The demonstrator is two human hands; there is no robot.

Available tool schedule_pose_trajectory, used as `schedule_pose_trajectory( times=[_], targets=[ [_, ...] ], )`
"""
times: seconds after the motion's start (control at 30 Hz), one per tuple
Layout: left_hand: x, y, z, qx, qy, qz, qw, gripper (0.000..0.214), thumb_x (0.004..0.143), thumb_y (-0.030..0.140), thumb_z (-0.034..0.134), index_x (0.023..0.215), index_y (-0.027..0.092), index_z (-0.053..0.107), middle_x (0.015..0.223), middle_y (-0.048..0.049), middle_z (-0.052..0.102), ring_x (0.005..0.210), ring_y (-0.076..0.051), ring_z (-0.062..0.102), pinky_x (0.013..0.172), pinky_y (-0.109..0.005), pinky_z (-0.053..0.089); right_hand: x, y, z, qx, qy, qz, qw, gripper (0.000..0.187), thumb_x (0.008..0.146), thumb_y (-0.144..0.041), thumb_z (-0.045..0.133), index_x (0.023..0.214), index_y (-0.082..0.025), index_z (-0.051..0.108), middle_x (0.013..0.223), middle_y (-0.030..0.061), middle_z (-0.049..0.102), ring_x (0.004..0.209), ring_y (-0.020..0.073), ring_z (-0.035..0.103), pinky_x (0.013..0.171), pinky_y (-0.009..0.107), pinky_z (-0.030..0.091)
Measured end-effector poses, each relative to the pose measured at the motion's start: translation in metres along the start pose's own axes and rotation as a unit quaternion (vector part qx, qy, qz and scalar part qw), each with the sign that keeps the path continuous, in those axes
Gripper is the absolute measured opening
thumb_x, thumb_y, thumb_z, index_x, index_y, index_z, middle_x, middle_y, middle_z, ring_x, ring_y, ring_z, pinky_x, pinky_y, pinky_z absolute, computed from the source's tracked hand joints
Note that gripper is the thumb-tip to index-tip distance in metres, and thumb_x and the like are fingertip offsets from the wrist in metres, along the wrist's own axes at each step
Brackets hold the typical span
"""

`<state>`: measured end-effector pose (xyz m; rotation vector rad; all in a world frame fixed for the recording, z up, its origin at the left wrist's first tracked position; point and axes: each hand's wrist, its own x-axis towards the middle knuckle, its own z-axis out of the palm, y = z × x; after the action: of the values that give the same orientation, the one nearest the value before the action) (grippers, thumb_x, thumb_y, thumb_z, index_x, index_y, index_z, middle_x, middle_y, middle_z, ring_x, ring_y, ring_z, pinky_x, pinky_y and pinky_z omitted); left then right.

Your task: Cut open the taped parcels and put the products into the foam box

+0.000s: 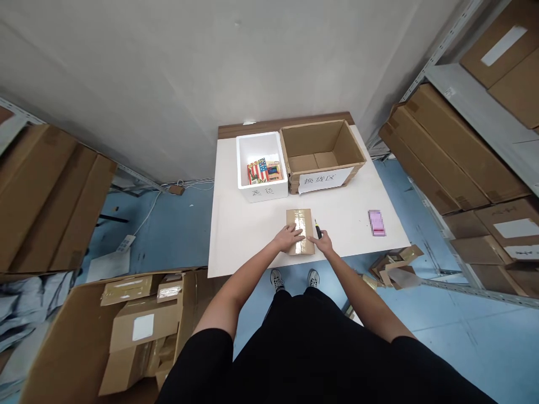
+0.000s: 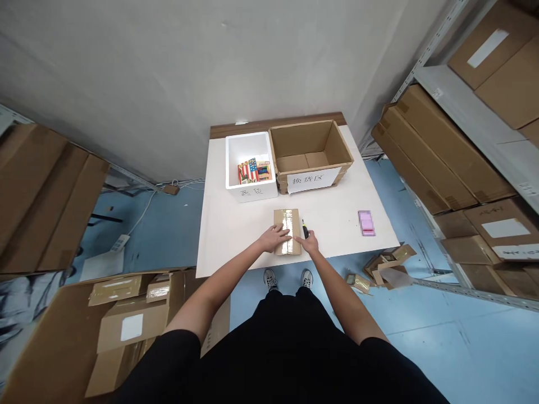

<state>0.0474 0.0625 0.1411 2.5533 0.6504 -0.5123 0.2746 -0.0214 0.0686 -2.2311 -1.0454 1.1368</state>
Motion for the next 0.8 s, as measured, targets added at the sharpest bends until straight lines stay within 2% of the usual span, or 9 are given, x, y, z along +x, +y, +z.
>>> schedule_pose_trajectory(
  times=[0.1, 0.17, 0.27, 0.33, 0.47, 0.57, 0.63, 0.73, 0.8],
  targets=[
    [0.004, -0.001, -0.005, 0.041, 0.016, -0.016, 0.999, 0.090, 0.063, 0.022, 0.088, 0.146, 0.036, 0.057, 0.156, -0.0097, 0.053, 0.149, -0.039, 0.034, 0.121, -0.050, 0.026, 0.001, -0.007, 0.009, -0.018, 0.021, 0.001, 1.000, 0.070, 0.075, -0.064, 0.079, 0.127, -0.024, 0.052, 0.116, 0.0102, 0.075, 0.105, 0.0287, 0.074, 0.084, 0.035, 0.057],
    [0.004, 0.000, -0.004, 0.057, 0.036, -0.033, 0.997, 0.086, 0.059, 0.032, 0.094, 0.140, 0.031, 0.062, 0.142, -0.0149, 0.061, 0.137, -0.041, 0.043, 0.116, -0.051, 0.029, 0.014, -0.029, 0.014, -0.041, 0.023, -0.004, 0.999, 0.073, 0.075, -0.061, 0.082, 0.129, -0.024, 0.051, 0.116, 0.0103, 0.075, 0.107, 0.0287, 0.073, 0.085, 0.034, 0.056],
    [-0.001, 0.000, 0.004, 0.045, 0.082, -0.093, 0.991, 0.081, 0.059, 0.050, 0.096, 0.130, 0.024, 0.067, 0.131, -0.0183, 0.062, 0.128, -0.041, 0.048, 0.112, -0.051, 0.032, 0.036, -0.069, 0.020, -0.085, -0.004, -0.023, 0.996, 0.078, 0.073, -0.061, 0.084, 0.132, -0.025, 0.049, 0.115, 0.0096, 0.075, 0.106, 0.0287, 0.073, 0.081, 0.032, 0.054],
    [-0.005, 0.000, 0.012, 0.022, 0.115, -0.142, 0.983, 0.078, 0.061, 0.055, 0.095, 0.126, 0.022, 0.067, 0.130, -0.0186, 0.061, 0.128, -0.041, 0.049, 0.111, -0.050, 0.034, 0.049, -0.092, 0.024, -0.115, -0.025, -0.051, 0.992, 0.080, 0.072, -0.061, 0.086, 0.133, -0.026, 0.048, 0.116, 0.0091, 0.075, 0.105, 0.0286, 0.073, 0.080, 0.032, 0.054],
    [-0.002, 0.004, 0.026, -0.028, 0.164, -0.182, 0.969, 0.083, 0.062, 0.045, 0.098, 0.131, 0.019, 0.060, 0.145, -0.0183, 0.055, 0.144, -0.038, 0.043, 0.119, -0.046, 0.032, 0.063, -0.117, 0.026, -0.168, -0.048, -0.107, 0.979, 0.070, 0.079, -0.058, 0.083, 0.131, -0.026, 0.048, 0.112, 0.0097, 0.075, 0.103, 0.0292, 0.072, 0.081, 0.033, 0.052],
    [0.008, 0.011, 0.032, -0.063, 0.181, -0.219, 0.957, 0.086, 0.061, 0.039, 0.100, 0.133, 0.018, 0.056, 0.152, -0.0195, 0.052, 0.148, -0.037, 0.042, 0.122, -0.045, 0.030, 0.065, -0.111, 0.010, -0.144, -0.052, -0.146, 0.977, 0.048, 0.096, -0.057, 0.063, 0.128, -0.025, 0.047, 0.102, 0.0073, 0.075, 0.095, 0.0266, 0.073, 0.080, 0.032, 0.052],
    [0.014, 0.017, 0.034, -0.086, 0.187, -0.252, 0.945, 0.086, 0.060, 0.037, 0.101, 0.132, 0.018, 0.057, 0.148, -0.0198, 0.056, 0.145, -0.037, 0.047, 0.121, -0.045, 0.032, 0.063, -0.098, -0.010, -0.090, -0.090, -0.174, 0.976, 0.037, 0.102, -0.057, 0.049, 0.122, -0.026, 0.048, 0.094, 0.0032, 0.074, 0.082, 0.0221, 0.072, 0.075, 0.029, 0.052],
    [0.017, 0.022, 0.035, -0.114, 0.189, -0.284, 0.933, 0.090, 0.057, 0.035, 0.103, 0.132, 0.019, 0.056, 0.147, -0.0204, 0.058, 0.145, -0.037, 0.048, 0.121, -0.046, 0.032, 0.057, -0.072, -0.044, -0.044, -0.222, -0.205, 0.952, 0.035, 0.102, -0.059, 0.047, 0.107, -0.025, 0.053, 0.083, -0.0010, 0.071, 0.066, 0.0161, 0.068, 0.069, 0.025, 0.052],
    [0.016, 0.025, 0.035, -0.123, 0.192, -0.291, 0.929, 0.095, 0.056, 0.033, 0.103, 0.135, 0.019, 0.053, 0.150, -0.0212, 0.057, 0.149, -0.038, 0.044, 0.123, -0.046, 0.030, 0.054, -0.062, -0.062, -0.079, -0.304, -0.208, 0.926, 0.037, 0.101, -0.060, 0.051, 0.096, -0.024, 0.055, 0.074, -0.0023, 0.068, 0.060, 0.0144, 0.065, 0.065, 0.023, 0.051]
  ],
)
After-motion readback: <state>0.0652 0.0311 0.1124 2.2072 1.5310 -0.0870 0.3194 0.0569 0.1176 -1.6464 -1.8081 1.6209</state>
